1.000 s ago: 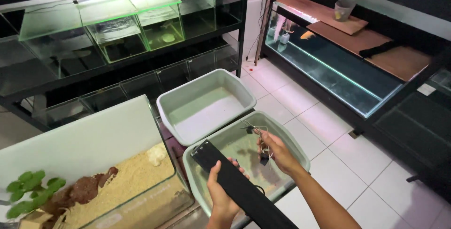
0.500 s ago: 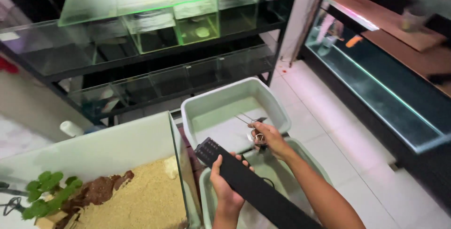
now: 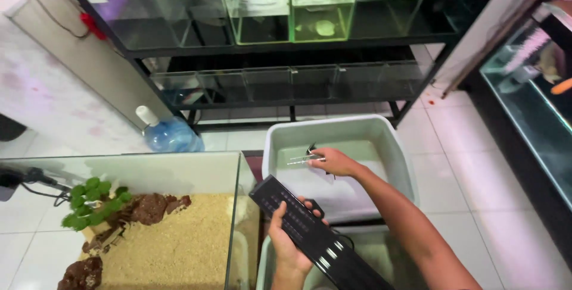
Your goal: Removing an LED light bar and a water filter from a glass aquarium tank and placing them into a plastic bin.
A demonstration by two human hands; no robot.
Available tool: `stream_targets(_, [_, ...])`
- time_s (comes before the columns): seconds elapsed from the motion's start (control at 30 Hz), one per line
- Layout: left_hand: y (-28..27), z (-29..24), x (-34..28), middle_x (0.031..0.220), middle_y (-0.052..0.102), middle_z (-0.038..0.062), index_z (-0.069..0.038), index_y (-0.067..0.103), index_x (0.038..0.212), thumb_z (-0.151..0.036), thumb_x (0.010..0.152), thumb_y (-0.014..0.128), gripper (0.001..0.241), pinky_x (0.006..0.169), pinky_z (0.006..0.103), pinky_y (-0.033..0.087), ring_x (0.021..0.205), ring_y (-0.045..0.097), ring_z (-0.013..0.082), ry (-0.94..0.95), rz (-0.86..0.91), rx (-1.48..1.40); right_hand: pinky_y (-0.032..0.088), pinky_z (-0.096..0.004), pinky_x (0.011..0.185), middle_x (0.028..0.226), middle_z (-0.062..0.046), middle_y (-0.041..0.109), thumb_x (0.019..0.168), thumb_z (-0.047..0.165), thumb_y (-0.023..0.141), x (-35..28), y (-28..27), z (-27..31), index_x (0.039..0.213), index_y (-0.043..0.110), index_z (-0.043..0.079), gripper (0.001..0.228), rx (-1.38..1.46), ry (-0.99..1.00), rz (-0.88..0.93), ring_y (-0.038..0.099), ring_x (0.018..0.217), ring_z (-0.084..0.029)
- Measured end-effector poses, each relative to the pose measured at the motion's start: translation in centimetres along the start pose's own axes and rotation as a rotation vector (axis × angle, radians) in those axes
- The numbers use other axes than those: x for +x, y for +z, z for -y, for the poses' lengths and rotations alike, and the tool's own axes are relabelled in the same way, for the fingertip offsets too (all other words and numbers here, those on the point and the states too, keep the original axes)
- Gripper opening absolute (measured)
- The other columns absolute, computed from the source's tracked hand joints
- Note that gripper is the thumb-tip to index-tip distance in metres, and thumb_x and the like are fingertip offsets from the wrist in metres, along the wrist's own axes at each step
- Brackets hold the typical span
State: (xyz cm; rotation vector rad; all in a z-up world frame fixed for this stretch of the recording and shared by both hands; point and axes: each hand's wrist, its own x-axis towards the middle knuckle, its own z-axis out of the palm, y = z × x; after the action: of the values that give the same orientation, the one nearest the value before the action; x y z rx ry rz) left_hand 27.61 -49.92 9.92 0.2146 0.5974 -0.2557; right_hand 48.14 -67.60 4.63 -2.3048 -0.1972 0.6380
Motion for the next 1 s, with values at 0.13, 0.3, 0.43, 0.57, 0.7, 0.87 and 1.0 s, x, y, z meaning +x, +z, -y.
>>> stream_targets(0.13, [0.8,0.5,1.4,0.096,0.072,0.007,-0.011,0.073,0.108,-0.043,0.095,0.066,0.036,0.070,0.0469,0.056,0.080,0.069,0.0286,-0.009,-0.031,-0.020,0.047,-0.044,0.118,0.168,-0.016,0.053,0.104,0.057,0.059,3.3,0.8,-0.3,0.166,0.050,0.011,0.078,-0.118,-0.067,0.082,0.059,0.147,-0.030])
stream_targets(0.3, [1.0,0.8,2.8,0.095,0.072,0.006,-0.013,0.073,0.105,-0.041,0.094,0.069,0.031,0.072,0.0457,0.055,0.079,0.068,0.0273,-0.056,-0.042,-0.070,0.041,-0.052,0.125,0.176,-0.021,0.034,0.107,0.057,0.055,5.8,2.2,-2.4,0.172,0.031,0.008,0.085,-0.284,-0.013,0.035,0.043,0.157,-0.038])
stream_targets(0.43, [1.1,0.8,3.3,0.096,0.073,0.006,-0.012,0.074,0.102,-0.042,0.094,0.070,0.031,0.071,0.0446,0.054,0.080,0.068,0.0265,-0.059,-0.057,-0.075,0.051,-0.053,0.115,0.161,-0.025,0.047,0.111,0.054,0.056,7.1,2.4,-5.5,0.171,0.030,0.004,0.082,-0.398,-0.124,0.030,0.055,0.142,-0.039])
stream_targets(0.57, [1.1,0.6,3.5,0.098,0.072,0.007,-0.010,0.073,0.105,-0.043,0.094,0.068,0.035,0.073,0.0460,0.054,0.082,0.068,0.0279,-0.051,-0.046,-0.064,0.055,-0.060,0.108,0.160,-0.031,0.041,0.111,0.058,0.049,6.9,2.1,-5.8,0.177,0.011,0.014,0.087,-0.474,-0.091,-0.042,0.051,0.141,-0.046])
stream_targets(0.7, [1.3,0.3,3.3,0.098,0.071,0.006,-0.010,0.072,0.107,-0.044,0.095,0.066,0.037,0.072,0.0451,0.055,0.082,0.068,0.0272,-0.035,-0.037,-0.056,0.065,-0.041,0.067,0.136,-0.016,0.051,0.112,0.062,0.035,4.7,0.3,-3.8,0.175,0.026,0.036,0.069,-0.545,-0.109,-0.132,0.067,0.081,-0.026])
stream_targets(0.87, [0.6,0.3,3.5,0.098,0.071,0.008,-0.010,0.072,0.107,-0.042,0.095,0.067,0.035,0.074,0.0467,0.056,0.082,0.069,0.0281,-0.044,-0.006,-0.063,0.061,-0.047,0.093,0.132,-0.015,0.039,0.112,0.046,0.031,1.0,-0.8,-2.2,0.174,0.026,0.041,0.063,0.111,0.144,0.033,0.057,0.087,-0.025])
stream_targets(1.0, [0.3,0.4,4.1,0.097,0.072,0.007,-0.010,0.073,0.110,-0.044,0.095,0.067,0.037,0.075,0.0479,0.057,0.083,0.070,0.0283,-0.044,-0.020,-0.041,0.069,-0.048,0.083,0.162,-0.024,0.046,0.109,0.046,0.040,-1.1,-0.7,-1.2,0.174,0.022,0.032,0.069,0.265,0.412,0.048,0.075,0.098,-0.043])
